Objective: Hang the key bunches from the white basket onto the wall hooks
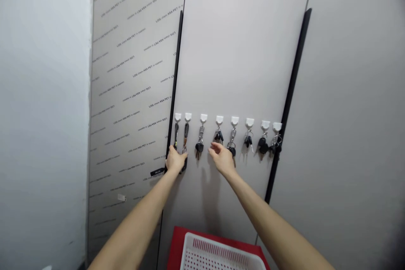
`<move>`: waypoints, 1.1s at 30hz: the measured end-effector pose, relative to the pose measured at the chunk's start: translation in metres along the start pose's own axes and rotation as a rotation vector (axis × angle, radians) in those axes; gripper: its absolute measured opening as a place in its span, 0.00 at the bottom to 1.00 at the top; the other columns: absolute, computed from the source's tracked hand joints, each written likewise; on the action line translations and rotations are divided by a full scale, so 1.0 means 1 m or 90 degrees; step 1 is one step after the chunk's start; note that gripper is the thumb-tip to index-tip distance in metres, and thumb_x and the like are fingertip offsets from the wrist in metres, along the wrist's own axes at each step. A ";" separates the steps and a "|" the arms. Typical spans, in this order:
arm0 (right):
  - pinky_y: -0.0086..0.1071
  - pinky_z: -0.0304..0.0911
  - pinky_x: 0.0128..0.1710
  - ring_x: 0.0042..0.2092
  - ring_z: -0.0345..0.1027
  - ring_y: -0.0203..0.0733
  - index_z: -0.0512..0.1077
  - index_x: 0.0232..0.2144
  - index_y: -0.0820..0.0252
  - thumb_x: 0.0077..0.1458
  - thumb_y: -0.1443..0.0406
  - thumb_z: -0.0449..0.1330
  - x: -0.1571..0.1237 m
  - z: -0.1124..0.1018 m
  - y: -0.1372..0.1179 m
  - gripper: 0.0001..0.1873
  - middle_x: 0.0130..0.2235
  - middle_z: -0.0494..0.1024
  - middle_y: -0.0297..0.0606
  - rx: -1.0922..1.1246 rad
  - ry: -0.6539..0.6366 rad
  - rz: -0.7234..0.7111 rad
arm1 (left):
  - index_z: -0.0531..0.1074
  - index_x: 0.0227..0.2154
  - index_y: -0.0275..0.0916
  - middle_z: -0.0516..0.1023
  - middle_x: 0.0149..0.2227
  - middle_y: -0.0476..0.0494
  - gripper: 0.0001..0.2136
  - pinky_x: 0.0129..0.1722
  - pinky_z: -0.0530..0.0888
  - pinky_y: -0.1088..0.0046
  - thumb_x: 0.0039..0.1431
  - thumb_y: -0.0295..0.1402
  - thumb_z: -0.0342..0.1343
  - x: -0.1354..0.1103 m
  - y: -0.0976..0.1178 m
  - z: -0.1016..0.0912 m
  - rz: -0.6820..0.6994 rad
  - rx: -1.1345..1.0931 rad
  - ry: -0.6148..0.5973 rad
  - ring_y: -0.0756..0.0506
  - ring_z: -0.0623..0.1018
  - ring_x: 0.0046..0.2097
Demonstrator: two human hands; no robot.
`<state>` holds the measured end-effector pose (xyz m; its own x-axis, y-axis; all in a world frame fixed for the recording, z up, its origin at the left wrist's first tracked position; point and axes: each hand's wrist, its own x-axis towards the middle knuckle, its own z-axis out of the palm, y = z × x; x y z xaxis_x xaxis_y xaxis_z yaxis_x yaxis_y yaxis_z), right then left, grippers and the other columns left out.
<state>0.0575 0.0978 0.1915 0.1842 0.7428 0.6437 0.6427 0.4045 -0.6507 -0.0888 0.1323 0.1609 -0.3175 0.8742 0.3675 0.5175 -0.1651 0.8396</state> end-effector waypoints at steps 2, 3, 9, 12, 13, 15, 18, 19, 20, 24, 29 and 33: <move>0.29 0.56 0.34 0.31 0.63 0.35 0.63 0.37 0.65 0.38 0.62 0.50 0.003 0.014 -0.006 0.20 0.33 0.70 0.41 -0.042 0.001 -0.009 | 0.59 0.36 0.38 0.70 0.33 0.42 0.17 0.32 0.64 0.69 0.38 0.34 0.49 0.002 0.004 0.002 -0.045 0.050 -0.008 0.44 0.69 0.36; 0.29 0.56 0.33 0.32 0.63 0.36 0.63 0.37 0.65 0.38 0.62 0.51 0.005 0.021 -0.008 0.21 0.33 0.70 0.41 -0.066 0.006 -0.003 | 0.61 0.33 0.38 0.70 0.31 0.42 0.14 0.31 0.64 0.70 0.39 0.33 0.48 0.002 0.006 0.003 -0.052 0.060 -0.005 0.44 0.70 0.35; 0.27 0.54 0.27 0.28 0.62 0.37 0.67 0.26 0.62 0.37 0.61 0.50 0.018 0.042 -0.019 0.13 0.24 0.70 0.38 -0.104 0.018 0.044 | 0.66 0.26 0.35 0.71 0.26 0.44 0.09 0.26 0.64 0.77 0.41 0.25 0.43 0.006 0.019 -0.005 0.066 -0.043 -0.052 0.48 0.70 0.29; 0.26 0.53 0.26 0.26 0.61 0.35 0.66 0.20 0.61 0.40 0.62 0.46 0.024 0.037 -0.030 0.12 0.22 0.69 0.36 -0.091 0.030 0.032 | 0.66 0.27 0.35 0.70 0.25 0.45 0.10 0.26 0.64 0.79 0.42 0.24 0.42 0.011 0.030 -0.017 0.093 -0.089 -0.041 0.51 0.70 0.28; 0.26 0.53 0.26 0.26 0.60 0.34 0.66 0.20 0.61 0.42 0.62 0.45 0.027 0.033 -0.035 0.13 0.23 0.69 0.35 -0.086 0.042 0.026 | 0.65 0.27 0.34 0.70 0.25 0.46 0.10 0.25 0.64 0.79 0.42 0.24 0.42 0.013 0.035 -0.022 0.103 -0.118 -0.029 0.52 0.69 0.27; 0.26 0.53 0.27 0.26 0.59 0.34 0.65 0.21 0.61 0.43 0.61 0.42 0.036 0.024 -0.047 0.14 0.23 0.69 0.35 -0.061 0.090 0.002 | 0.65 0.28 0.35 0.69 0.23 0.47 0.10 0.24 0.64 0.80 0.42 0.24 0.42 0.017 0.049 -0.034 0.122 -0.200 -0.008 0.53 0.69 0.24; 0.26 0.53 0.27 0.26 0.59 0.34 0.64 0.20 0.62 0.43 0.60 0.42 0.053 0.011 -0.064 0.14 0.22 0.68 0.34 0.018 0.175 -0.052 | 0.64 0.28 0.35 0.67 0.21 0.49 0.10 0.20 0.64 0.80 0.40 0.23 0.42 0.026 0.072 -0.053 0.136 -0.324 0.013 0.54 0.67 0.20; 0.26 0.53 0.27 0.26 0.59 0.33 0.63 0.20 0.62 0.42 0.60 0.43 0.059 0.007 -0.069 0.14 0.22 0.68 0.34 0.050 0.184 -0.065 | 0.63 0.27 0.35 0.66 0.20 0.50 0.09 0.19 0.64 0.81 0.40 0.23 0.42 0.030 0.080 -0.059 0.137 -0.349 0.022 0.55 0.66 0.19; 0.25 0.54 0.26 0.25 0.59 0.33 0.63 0.20 0.62 0.42 0.60 0.43 0.063 0.003 -0.074 0.13 0.22 0.68 0.33 0.082 0.178 -0.073 | 0.63 0.27 0.35 0.65 0.20 0.50 0.09 0.18 0.63 0.81 0.39 0.23 0.42 0.033 0.088 -0.064 0.139 -0.369 0.032 0.55 0.66 0.18; 0.24 0.55 0.23 0.23 0.59 0.30 0.62 0.20 0.62 0.41 0.60 0.45 0.066 -0.006 -0.089 0.11 0.23 0.69 0.32 0.212 0.056 -0.072 | 0.62 0.25 0.34 0.63 0.18 0.51 0.08 0.18 0.64 0.80 0.39 0.22 0.41 0.040 0.113 -0.085 0.176 -0.441 0.047 0.56 0.65 0.17; 0.22 0.54 0.18 0.19 0.58 0.27 0.60 0.19 0.63 0.39 0.63 0.48 0.034 -0.012 -0.084 0.07 0.21 0.68 0.32 0.297 -0.131 -0.027 | 0.60 0.23 0.34 0.62 0.16 0.53 0.07 0.18 0.64 0.80 0.38 0.20 0.42 0.022 0.117 -0.087 0.169 -0.478 -0.026 0.56 0.64 0.15; 0.21 0.52 0.15 0.19 0.57 0.27 0.61 0.17 0.64 0.39 0.65 0.49 0.000 -0.011 -0.054 0.06 0.19 0.67 0.32 0.258 -0.228 0.026 | 0.60 0.22 0.34 0.63 0.15 0.53 0.06 0.19 0.64 0.79 0.38 0.19 0.43 0.004 0.097 -0.063 0.157 -0.489 -0.133 0.56 0.64 0.16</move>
<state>0.0313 0.0696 0.2308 -0.1082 0.8690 0.4829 0.2888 0.4922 -0.8212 -0.0905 0.0913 0.2689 -0.0727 0.8266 0.5581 -0.1578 -0.5621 0.8119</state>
